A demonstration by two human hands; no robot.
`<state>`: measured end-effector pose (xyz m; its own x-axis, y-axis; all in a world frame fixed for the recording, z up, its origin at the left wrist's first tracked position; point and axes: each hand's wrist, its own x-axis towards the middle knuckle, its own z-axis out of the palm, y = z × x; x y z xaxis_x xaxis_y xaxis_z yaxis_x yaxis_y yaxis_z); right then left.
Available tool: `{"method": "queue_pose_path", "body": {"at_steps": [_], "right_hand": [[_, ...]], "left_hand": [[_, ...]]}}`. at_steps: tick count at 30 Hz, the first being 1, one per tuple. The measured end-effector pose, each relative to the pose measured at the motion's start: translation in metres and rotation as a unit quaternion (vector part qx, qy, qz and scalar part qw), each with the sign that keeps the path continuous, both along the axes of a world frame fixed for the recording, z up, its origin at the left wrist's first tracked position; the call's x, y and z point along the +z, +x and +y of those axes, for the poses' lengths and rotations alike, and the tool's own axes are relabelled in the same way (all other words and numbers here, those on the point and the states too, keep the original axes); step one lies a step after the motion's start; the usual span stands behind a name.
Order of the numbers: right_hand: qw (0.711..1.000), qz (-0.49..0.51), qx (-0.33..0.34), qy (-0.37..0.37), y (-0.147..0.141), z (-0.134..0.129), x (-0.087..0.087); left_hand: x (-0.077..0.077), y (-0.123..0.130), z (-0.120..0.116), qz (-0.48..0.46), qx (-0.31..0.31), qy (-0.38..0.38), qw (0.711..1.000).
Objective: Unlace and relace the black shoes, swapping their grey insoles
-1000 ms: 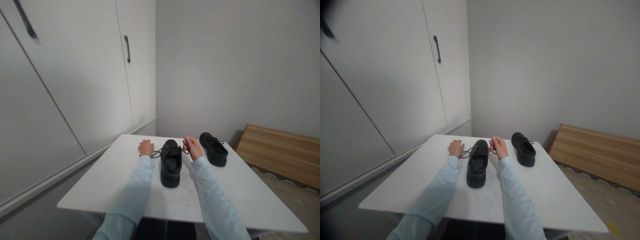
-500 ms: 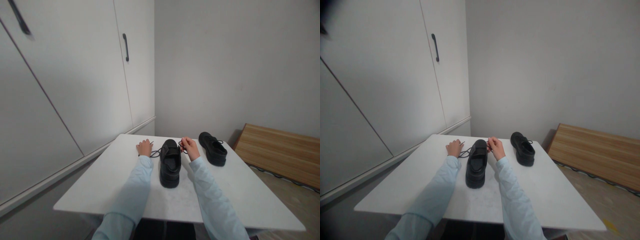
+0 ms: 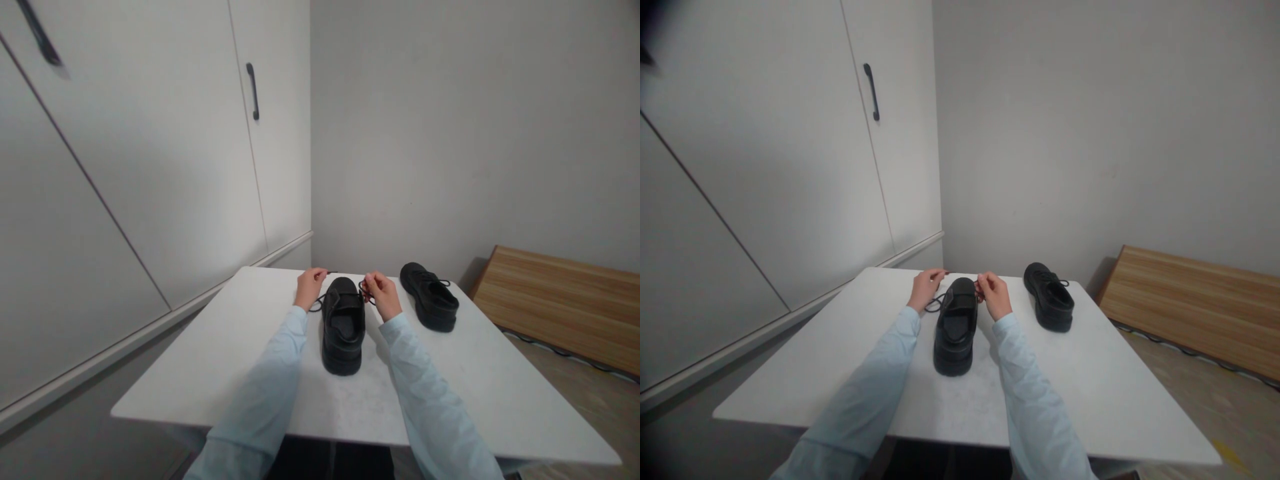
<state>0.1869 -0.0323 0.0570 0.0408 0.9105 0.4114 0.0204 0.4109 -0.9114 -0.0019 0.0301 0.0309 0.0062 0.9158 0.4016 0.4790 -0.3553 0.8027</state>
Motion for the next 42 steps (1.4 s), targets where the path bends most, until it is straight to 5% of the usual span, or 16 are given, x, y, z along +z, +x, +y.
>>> {"method": "queue_pose_path", "body": {"at_steps": [3,7,18,33,42], "right_hand": [[1.0,-0.014,-0.018,0.012,0.0,0.002,-0.002],[0.998,-0.028,-0.047,0.017,0.001,0.003,-0.004],[0.993,-0.067,-0.091,0.039,0.001,0.004,-0.007],[0.993,-0.067,-0.09,0.031,0.0,0.003,-0.007],[0.98,-0.135,-0.111,0.091,-0.001,0.003,-0.008]], "left_hand": [[0.007,0.01,-0.008,-0.165,-0.127,-0.085,0.974],[0.015,0.018,-0.018,-0.195,-0.22,-0.128,0.947],[0.021,0.024,-0.03,-0.16,-0.283,-0.131,0.937],[0.021,0.024,-0.029,-0.11,-0.296,-0.105,0.943],[0.019,0.027,-0.03,-0.08,-0.311,-0.078,0.944]]}}
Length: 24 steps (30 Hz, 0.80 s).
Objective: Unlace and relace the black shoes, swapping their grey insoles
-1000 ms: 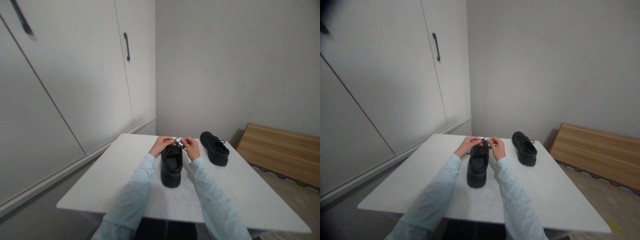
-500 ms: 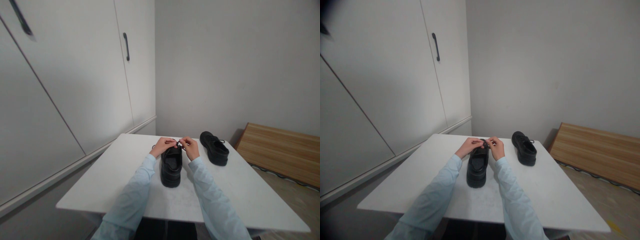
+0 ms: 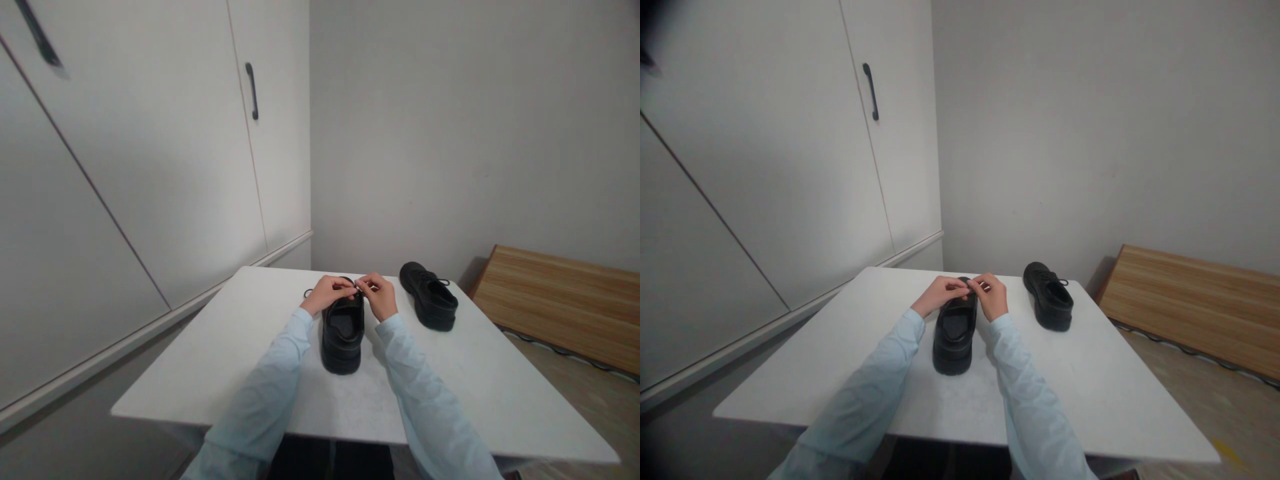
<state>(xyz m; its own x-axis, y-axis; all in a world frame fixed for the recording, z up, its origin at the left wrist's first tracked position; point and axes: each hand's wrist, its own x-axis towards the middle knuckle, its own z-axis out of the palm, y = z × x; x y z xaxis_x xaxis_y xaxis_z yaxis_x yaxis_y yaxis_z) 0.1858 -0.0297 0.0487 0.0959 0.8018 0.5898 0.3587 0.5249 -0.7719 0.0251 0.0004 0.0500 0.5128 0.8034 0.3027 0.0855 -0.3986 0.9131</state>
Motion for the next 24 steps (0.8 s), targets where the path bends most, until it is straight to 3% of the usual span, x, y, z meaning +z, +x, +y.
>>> {"method": "queue_pose_path", "body": {"at_steps": [4,7,11,15,20,24], "right_hand": [[1.0,-0.02,0.007,-0.007,0.002,0.001,0.002],[0.997,-0.013,0.055,-0.06,0.01,0.005,-0.001],[0.968,0.042,0.188,-0.16,0.022,0.012,-0.012],[0.925,0.081,0.313,-0.2,0.03,0.016,-0.023],[0.911,0.11,0.339,-0.206,0.034,0.017,-0.027],[0.914,0.099,0.33,-0.213,0.033,0.018,-0.027]], "left_hand": [[-0.001,0.001,0.0,0.006,0.021,0.017,1.0],[-0.002,0.001,0.003,-0.01,0.067,0.032,0.997],[-0.002,0.001,0.006,-0.051,0.137,0.026,0.989],[0.0,-0.003,0.007,-0.098,0.168,0.004,0.981],[0.003,-0.009,0.009,-0.113,0.168,-0.028,0.979],[0.006,-0.014,0.012,-0.092,0.126,-0.059,0.986]]}}
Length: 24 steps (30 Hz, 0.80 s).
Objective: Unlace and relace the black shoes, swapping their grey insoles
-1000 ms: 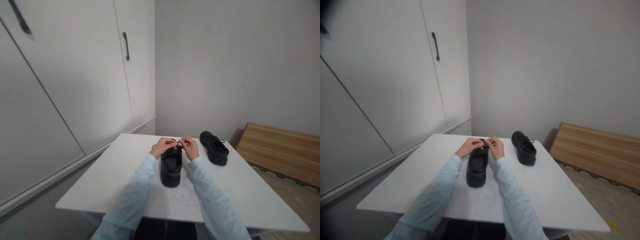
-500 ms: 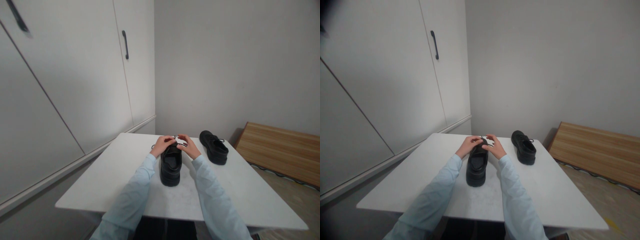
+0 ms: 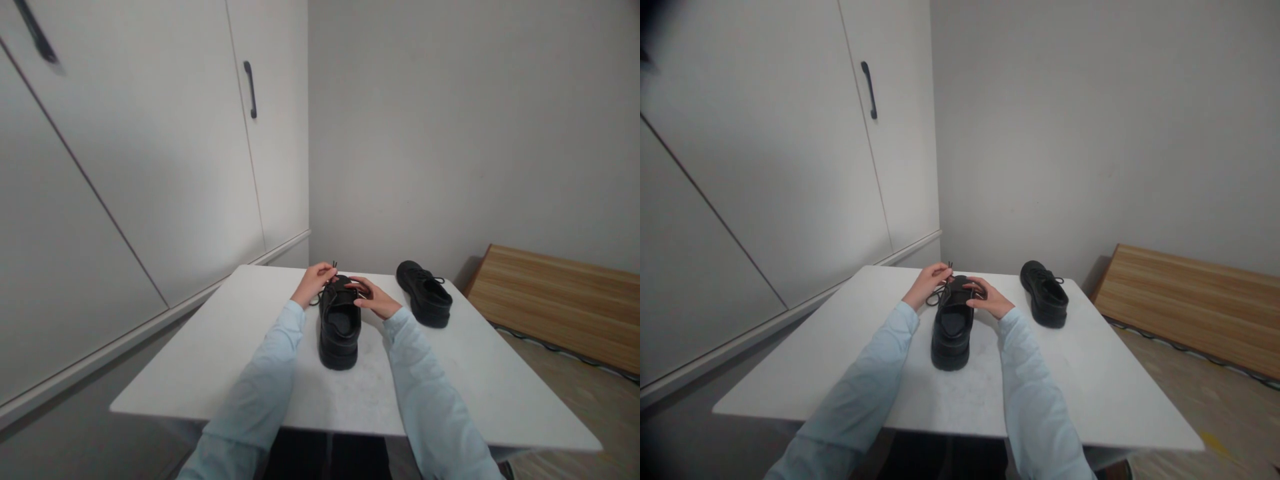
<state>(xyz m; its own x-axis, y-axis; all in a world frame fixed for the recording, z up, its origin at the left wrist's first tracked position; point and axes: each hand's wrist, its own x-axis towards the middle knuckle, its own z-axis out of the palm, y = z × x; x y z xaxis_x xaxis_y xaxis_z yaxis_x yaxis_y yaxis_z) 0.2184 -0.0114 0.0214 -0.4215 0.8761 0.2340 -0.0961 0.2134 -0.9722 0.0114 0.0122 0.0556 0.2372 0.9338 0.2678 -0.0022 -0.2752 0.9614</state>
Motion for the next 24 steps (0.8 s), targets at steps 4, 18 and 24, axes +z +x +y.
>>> {"method": "queue_pose_path", "body": {"at_steps": [4,18,24], "right_hand": [[1.0,-0.002,-0.013,0.002,-0.001,0.0,0.0],[1.0,-0.007,-0.001,0.0,0.0,0.006,-0.006],[1.0,-0.011,-0.001,-0.003,0.0,0.004,-0.004]], "left_hand": [[0.008,-0.006,0.003,0.07,-0.034,0.043,0.996],[0.108,-0.025,-0.006,0.268,-0.111,0.172,0.942],[0.146,-0.02,-0.011,0.272,-0.086,0.199,0.938]]}}
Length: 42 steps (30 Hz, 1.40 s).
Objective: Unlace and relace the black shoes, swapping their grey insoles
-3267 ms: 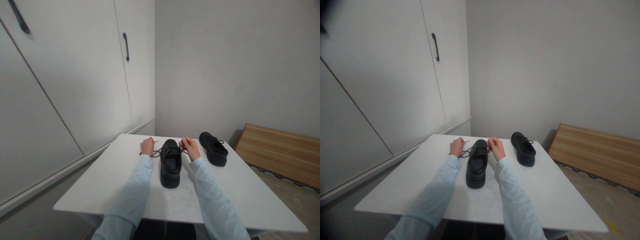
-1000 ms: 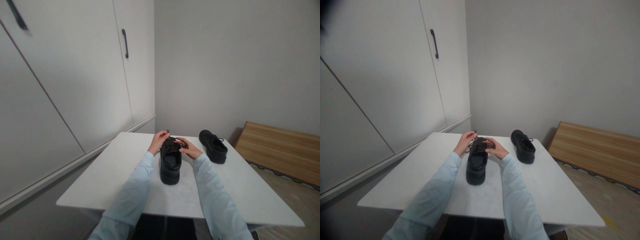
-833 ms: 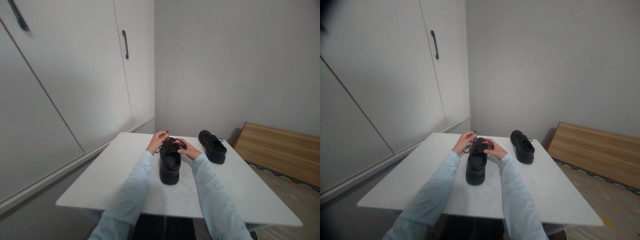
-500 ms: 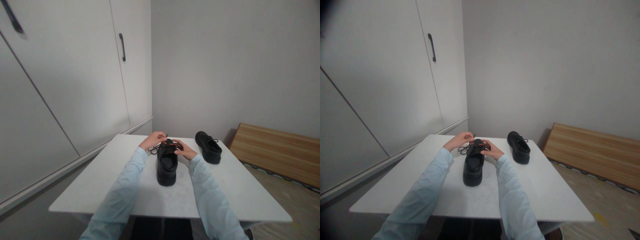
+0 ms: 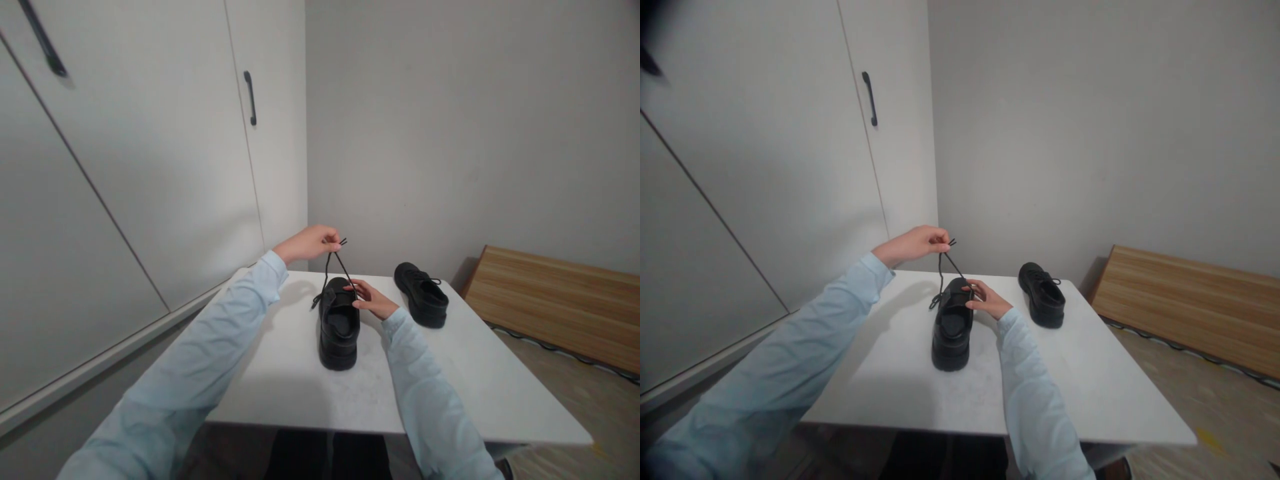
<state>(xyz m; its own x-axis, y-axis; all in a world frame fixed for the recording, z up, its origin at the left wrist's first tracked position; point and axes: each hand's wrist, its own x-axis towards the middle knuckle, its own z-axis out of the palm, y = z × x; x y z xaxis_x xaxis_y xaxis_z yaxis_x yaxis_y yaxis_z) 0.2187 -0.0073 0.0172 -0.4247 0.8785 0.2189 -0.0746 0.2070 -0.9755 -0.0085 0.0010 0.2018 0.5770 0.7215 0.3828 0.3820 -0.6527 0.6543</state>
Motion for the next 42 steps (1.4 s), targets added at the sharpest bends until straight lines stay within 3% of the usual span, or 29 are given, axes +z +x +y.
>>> {"method": "queue_pose_path", "body": {"at_steps": [12,22,26,33,42], "right_hand": [[1.0,-0.01,0.024,0.017,0.002,0.004,-0.005],[0.999,-0.013,0.027,0.023,0.004,0.006,-0.009],[0.999,-0.013,0.026,0.028,0.005,0.007,-0.011],[0.999,-0.015,0.026,0.025,0.005,0.007,-0.012],[0.999,-0.011,0.027,0.022,0.005,0.007,-0.012]], "left_hand": [[0.055,0.012,-0.017,0.062,0.047,0.123,0.989],[0.096,0.017,-0.026,-0.079,0.099,0.133,0.983],[0.111,0.019,-0.032,-0.083,0.117,0.125,0.982],[0.118,0.029,-0.031,-0.092,0.136,0.136,0.977],[0.119,0.05,-0.006,-0.165,0.191,0.113,0.961]]}}
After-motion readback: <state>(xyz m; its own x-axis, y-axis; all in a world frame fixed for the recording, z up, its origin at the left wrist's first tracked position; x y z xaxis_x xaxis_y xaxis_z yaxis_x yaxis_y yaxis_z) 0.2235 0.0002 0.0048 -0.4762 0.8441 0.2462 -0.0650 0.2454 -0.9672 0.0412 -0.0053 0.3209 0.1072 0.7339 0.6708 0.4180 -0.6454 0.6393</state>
